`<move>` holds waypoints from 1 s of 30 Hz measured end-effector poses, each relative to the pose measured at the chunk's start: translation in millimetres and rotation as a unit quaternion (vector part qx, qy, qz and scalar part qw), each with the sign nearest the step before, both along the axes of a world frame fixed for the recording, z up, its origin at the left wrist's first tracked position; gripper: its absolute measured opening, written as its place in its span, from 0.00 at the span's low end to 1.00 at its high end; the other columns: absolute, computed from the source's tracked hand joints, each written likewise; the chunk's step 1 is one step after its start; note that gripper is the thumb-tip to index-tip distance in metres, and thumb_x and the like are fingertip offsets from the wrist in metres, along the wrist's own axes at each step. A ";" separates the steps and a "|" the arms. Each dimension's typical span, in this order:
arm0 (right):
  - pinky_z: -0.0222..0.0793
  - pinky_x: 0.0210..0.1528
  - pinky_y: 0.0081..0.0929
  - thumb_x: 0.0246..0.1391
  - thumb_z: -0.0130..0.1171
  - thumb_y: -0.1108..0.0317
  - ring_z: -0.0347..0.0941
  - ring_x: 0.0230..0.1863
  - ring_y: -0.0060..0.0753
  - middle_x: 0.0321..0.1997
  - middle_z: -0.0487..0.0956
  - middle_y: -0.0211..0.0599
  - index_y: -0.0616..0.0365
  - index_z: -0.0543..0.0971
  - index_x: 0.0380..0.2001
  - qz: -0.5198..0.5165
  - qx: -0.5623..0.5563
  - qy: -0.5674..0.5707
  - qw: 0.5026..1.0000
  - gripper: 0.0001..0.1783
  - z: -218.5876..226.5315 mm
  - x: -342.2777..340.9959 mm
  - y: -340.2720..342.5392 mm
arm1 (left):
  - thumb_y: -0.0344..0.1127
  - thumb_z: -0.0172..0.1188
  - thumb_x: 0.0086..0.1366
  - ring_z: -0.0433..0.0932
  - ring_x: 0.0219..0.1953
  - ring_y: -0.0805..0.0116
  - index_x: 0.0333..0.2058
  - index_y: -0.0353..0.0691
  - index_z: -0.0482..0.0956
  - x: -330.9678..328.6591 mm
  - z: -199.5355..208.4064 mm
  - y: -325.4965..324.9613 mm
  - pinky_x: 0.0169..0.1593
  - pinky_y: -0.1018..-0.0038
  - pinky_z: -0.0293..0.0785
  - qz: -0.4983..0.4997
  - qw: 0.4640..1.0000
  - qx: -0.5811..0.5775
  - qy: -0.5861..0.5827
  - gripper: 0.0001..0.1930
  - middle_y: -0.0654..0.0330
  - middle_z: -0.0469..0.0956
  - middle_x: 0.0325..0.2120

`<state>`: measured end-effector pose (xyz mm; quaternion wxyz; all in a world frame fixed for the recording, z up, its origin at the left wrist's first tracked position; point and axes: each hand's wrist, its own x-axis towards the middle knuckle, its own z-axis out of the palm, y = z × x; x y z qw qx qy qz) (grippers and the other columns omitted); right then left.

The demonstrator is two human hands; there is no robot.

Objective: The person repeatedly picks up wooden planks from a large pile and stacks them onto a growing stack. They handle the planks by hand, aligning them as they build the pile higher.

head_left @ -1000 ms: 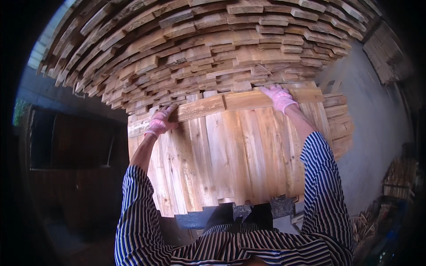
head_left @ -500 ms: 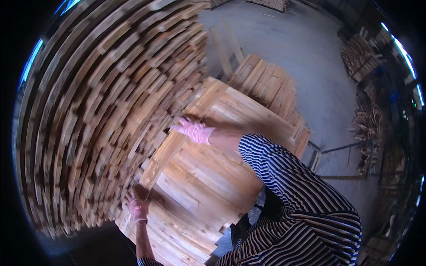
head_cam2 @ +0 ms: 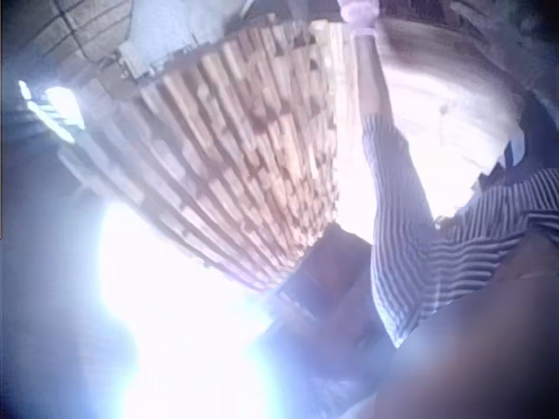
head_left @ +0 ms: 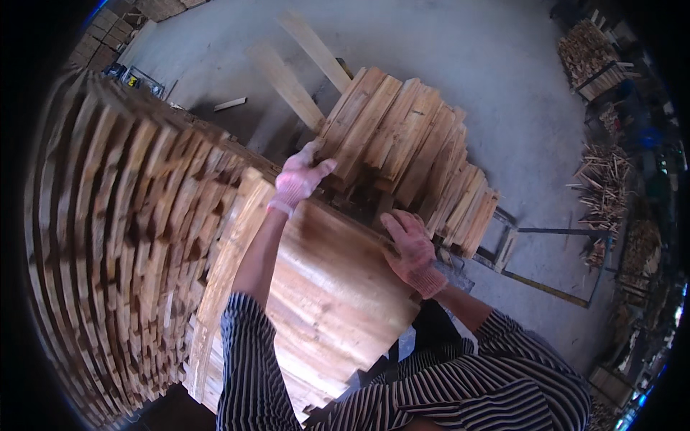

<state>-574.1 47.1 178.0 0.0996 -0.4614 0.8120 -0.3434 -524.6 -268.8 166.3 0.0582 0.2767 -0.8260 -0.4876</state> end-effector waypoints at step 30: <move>0.78 0.57 0.50 0.53 0.75 0.46 0.79 0.53 0.40 0.53 0.79 0.43 0.57 0.64 0.69 -0.101 -0.085 -0.756 0.641 0.49 -189.1 -234.7 -51.1 | 0.66 0.63 0.65 0.75 0.62 0.53 0.72 0.34 0.49 -107.0 -147.5 138.1 0.63 0.61 0.78 -0.238 0.927 0.172 -0.231 0.52 0.39 0.68 0.63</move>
